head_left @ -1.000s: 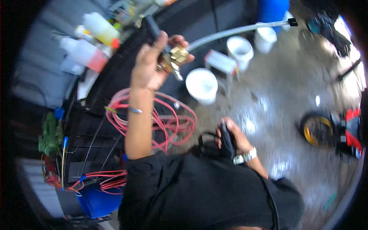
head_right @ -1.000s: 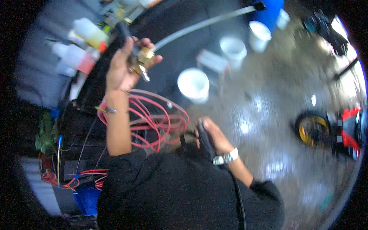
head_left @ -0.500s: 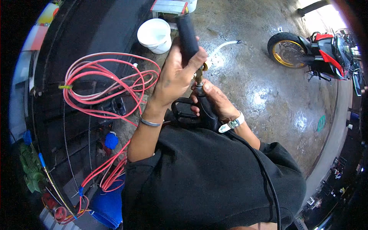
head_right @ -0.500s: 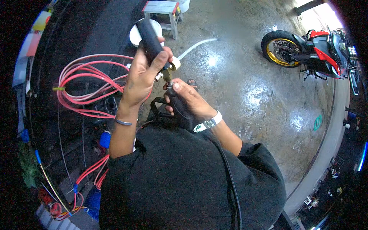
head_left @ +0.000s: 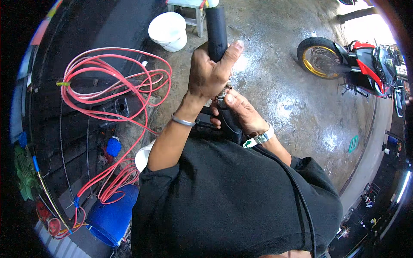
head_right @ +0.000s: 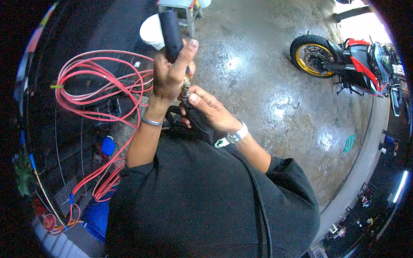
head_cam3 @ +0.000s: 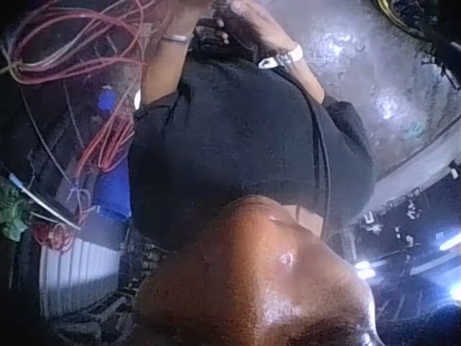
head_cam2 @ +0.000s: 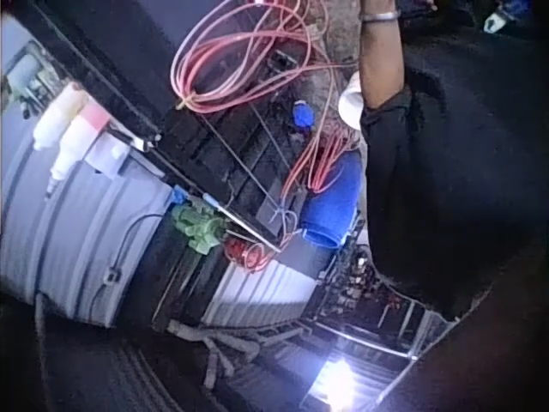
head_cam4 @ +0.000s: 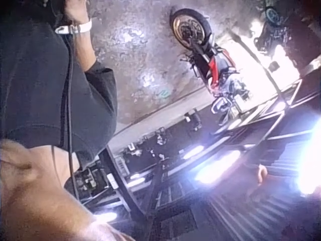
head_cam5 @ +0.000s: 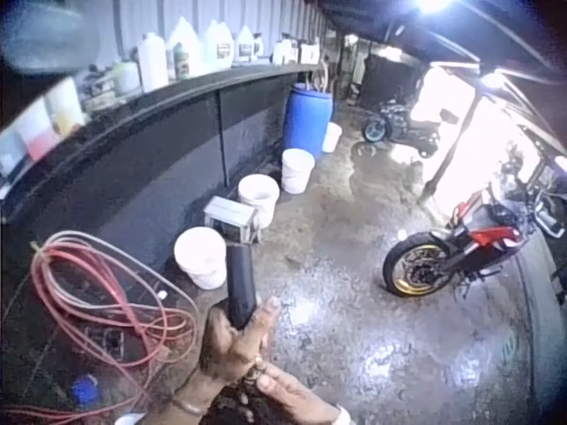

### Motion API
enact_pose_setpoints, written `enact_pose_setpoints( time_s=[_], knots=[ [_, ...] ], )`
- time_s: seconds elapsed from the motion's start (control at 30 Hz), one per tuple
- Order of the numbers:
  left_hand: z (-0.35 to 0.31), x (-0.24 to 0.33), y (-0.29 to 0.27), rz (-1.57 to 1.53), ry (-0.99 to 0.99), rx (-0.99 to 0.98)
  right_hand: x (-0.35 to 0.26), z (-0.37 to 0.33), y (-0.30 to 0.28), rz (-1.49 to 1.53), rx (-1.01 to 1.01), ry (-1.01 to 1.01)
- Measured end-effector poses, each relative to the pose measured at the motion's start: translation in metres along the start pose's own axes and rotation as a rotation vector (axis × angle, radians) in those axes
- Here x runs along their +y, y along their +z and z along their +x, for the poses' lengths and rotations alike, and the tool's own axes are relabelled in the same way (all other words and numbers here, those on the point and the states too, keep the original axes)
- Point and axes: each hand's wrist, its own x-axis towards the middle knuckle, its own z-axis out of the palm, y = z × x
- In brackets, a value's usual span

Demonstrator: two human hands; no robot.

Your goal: Assemble a foam cannon by attaching the bottle and nozzle components to a pressure washer gun.

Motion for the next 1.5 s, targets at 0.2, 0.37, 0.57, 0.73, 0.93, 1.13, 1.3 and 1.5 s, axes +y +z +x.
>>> enact_pose_setpoints(
  time_s=[0.2,0.37,0.57,0.73,0.93,1.13,1.3,1.5],
  knots=[
    [-0.005,-0.005,0.06,0.215,-0.087,0.131,-0.031,-0.023,-0.048,0.076,-0.026,0.003],
    [-0.002,-0.011,0.085,0.246,0.03,0.132,-0.053,-0.039,-0.077,0.314,-0.14,0.075],
    [-0.005,-0.007,0.105,0.282,0.011,0.211,-0.064,-0.048,-0.089,0.051,-0.1,0.035],
    [-0.008,-0.004,0.113,0.427,-0.047,0.273,-0.071,-0.056,-0.087,-0.361,-0.056,-0.153],
    [-0.015,-0.008,0.12,0.476,-0.074,0.271,-0.069,-0.042,-0.118,-0.488,-0.171,-0.171],
    [-0.012,-0.019,0.121,0.431,-0.163,0.241,-0.051,-0.021,-0.137,0.226,-0.459,0.03],
    [0.0,-0.032,0.117,0.582,0.015,0.366,-0.044,-0.031,-0.122,-0.569,0.064,-0.238],
    [0.026,-0.008,0.113,0.276,-0.035,0.421,-0.063,-0.03,-0.143,-0.03,-0.189,-0.193]
  ],
)
